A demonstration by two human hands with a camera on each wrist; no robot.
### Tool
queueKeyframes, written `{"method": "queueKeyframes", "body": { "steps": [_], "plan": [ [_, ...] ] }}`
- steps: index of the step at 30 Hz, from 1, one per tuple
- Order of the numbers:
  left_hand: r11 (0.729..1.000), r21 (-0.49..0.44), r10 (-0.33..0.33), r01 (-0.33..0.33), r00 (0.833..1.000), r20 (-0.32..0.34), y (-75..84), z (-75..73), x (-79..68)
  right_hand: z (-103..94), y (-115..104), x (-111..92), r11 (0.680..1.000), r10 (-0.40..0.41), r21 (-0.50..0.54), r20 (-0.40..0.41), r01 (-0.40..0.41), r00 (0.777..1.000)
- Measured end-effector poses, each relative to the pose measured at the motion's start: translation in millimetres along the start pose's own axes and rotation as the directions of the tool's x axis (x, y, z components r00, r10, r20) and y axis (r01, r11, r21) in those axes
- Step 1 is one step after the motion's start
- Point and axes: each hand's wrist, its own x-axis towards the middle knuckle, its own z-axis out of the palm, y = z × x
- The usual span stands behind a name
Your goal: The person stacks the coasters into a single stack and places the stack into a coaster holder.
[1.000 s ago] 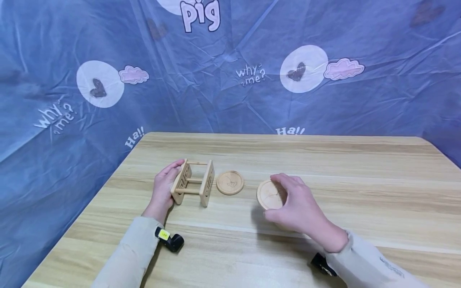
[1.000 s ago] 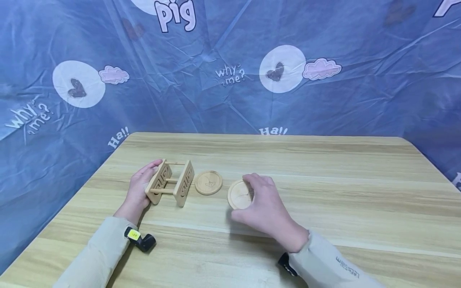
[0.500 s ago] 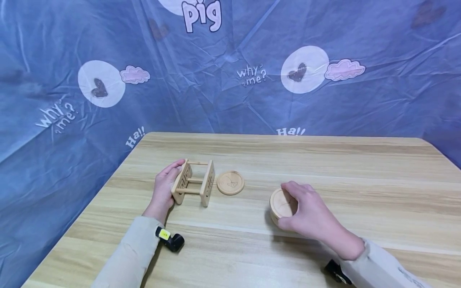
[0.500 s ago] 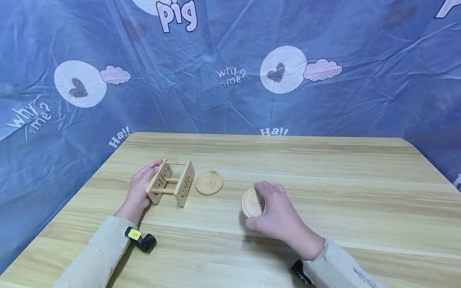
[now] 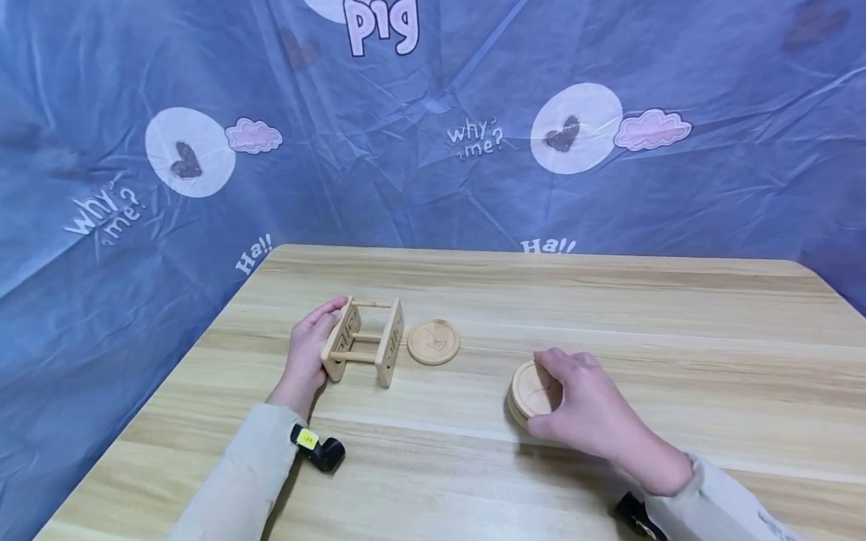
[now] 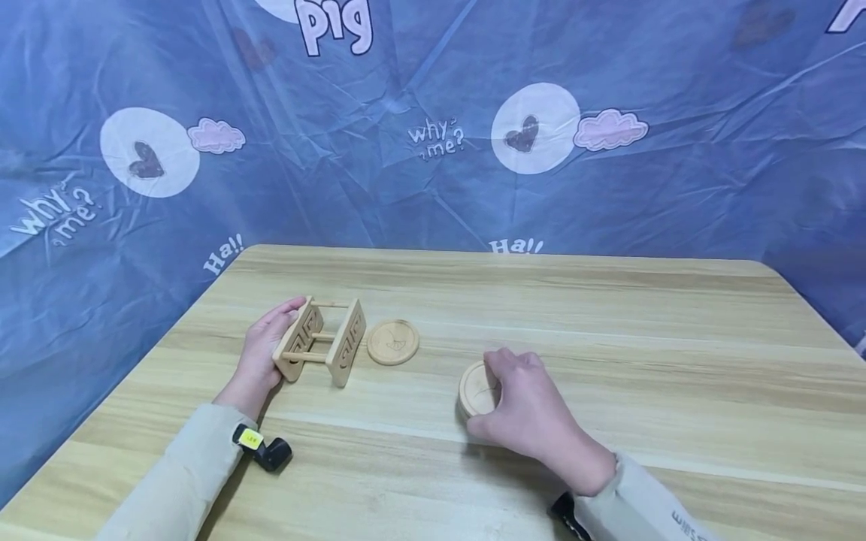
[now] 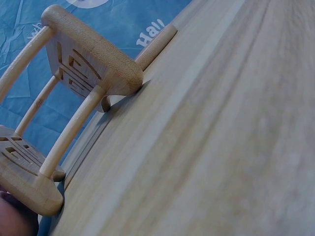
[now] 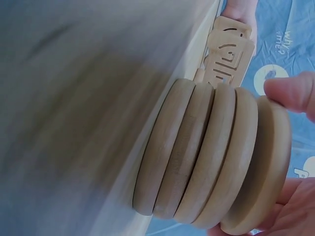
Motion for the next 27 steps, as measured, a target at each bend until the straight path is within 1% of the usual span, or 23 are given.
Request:
{"method": "queueKeyframes", "body": {
  "steps": [7,15,21,27],
  "plan": [
    [1.000,-0.020,0.003,-0.003,1.000,0.008,0.9,1.2,-1.9,0.0,0.4,-1.3,1.000,-0.013,-0.013,0.001,0.013,1.000],
    [1.000,-0.023,0.011,-0.011,1.000,-0.003,0.9,1.2,-2.1,0.2,1.3,-1.2,0.999,-0.032,-0.022,0.018,0.032,0.999],
    [1.000,-0.023,0.009,-0.009,1.000,-0.002,0.6,1.1,-1.2,-1.0,1.6,-2.2,0.998,-0.021,-0.049,0.076,0.025,0.997],
    [1.000,-0.022,0.008,-0.009,1.000,-0.008,-0.2,1.0,-0.7,-3.1,1.0,-2.0,0.997,0.001,-0.073,0.146,0.010,0.989]
  ]
}}
